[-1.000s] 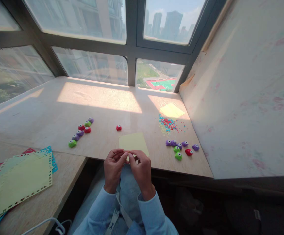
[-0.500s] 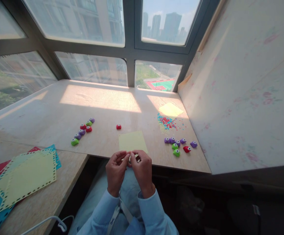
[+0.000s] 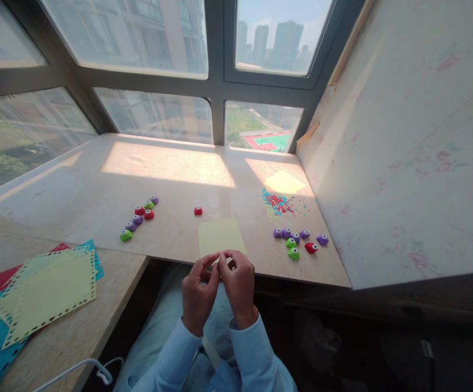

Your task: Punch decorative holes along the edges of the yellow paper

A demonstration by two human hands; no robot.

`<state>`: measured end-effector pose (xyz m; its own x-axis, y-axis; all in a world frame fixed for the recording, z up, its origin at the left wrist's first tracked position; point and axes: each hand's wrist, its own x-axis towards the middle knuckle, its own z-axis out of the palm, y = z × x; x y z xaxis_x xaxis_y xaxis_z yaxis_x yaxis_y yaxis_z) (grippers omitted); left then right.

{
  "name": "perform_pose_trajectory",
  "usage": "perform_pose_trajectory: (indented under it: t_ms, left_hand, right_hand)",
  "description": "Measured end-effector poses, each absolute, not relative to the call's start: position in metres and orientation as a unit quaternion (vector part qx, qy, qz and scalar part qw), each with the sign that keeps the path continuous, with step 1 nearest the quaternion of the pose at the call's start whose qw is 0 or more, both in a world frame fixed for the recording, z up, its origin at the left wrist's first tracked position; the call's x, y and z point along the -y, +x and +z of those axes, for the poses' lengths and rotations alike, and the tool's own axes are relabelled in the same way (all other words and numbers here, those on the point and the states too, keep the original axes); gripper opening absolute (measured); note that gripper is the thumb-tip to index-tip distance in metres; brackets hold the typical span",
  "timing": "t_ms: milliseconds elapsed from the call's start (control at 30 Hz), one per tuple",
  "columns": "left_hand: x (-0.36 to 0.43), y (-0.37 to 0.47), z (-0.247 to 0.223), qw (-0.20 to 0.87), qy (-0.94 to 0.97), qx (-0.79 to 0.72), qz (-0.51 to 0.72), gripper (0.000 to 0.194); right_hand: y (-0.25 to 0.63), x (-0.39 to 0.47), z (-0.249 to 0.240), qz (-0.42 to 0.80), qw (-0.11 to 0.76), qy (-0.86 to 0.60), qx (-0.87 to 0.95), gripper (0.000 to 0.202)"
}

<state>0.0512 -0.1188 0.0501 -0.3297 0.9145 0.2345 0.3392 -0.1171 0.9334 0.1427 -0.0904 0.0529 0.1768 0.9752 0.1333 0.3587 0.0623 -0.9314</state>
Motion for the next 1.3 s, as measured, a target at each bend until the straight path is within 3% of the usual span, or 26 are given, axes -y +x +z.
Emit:
perform_pose_trajectory:
  t_ms: [367, 633, 867, 1067, 1300]
  left_hand:
    - [0.118, 0.055, 0.047, 0.266, 0.529, -0.606, 0.531, 0.022]
    - [0.117, 0.058, 0.047, 0.304, 0.501, -0.601, 0.544, 0.025]
    - [0.113, 0.058, 0.049, 0.355, 0.459, -0.595, 0.556, 0.028]
    - [0.105, 0.05, 0.054, 0.435, 0.319, -0.561, 0.628, 0.037]
    - [0.101, 0.043, 0.049, 0.4, 0.297, -0.584, 0.641, 0.038]
  right_hand:
    - [0.145, 0.09, 0.05, 0.322, 0.488, -0.592, 0.554, 0.024]
    - [0.145, 0.092, 0.048, 0.431, 0.513, -0.57, 0.476, 0.028]
    - [0.144, 0.092, 0.048, 0.452, 0.542, -0.535, 0.465, 0.022]
    - [0.141, 0.094, 0.053, 0.542, 0.54, -0.491, 0.416, 0.02]
    - [0.139, 0.093, 0.054, 0.61, 0.503, -0.481, 0.38, 0.028]
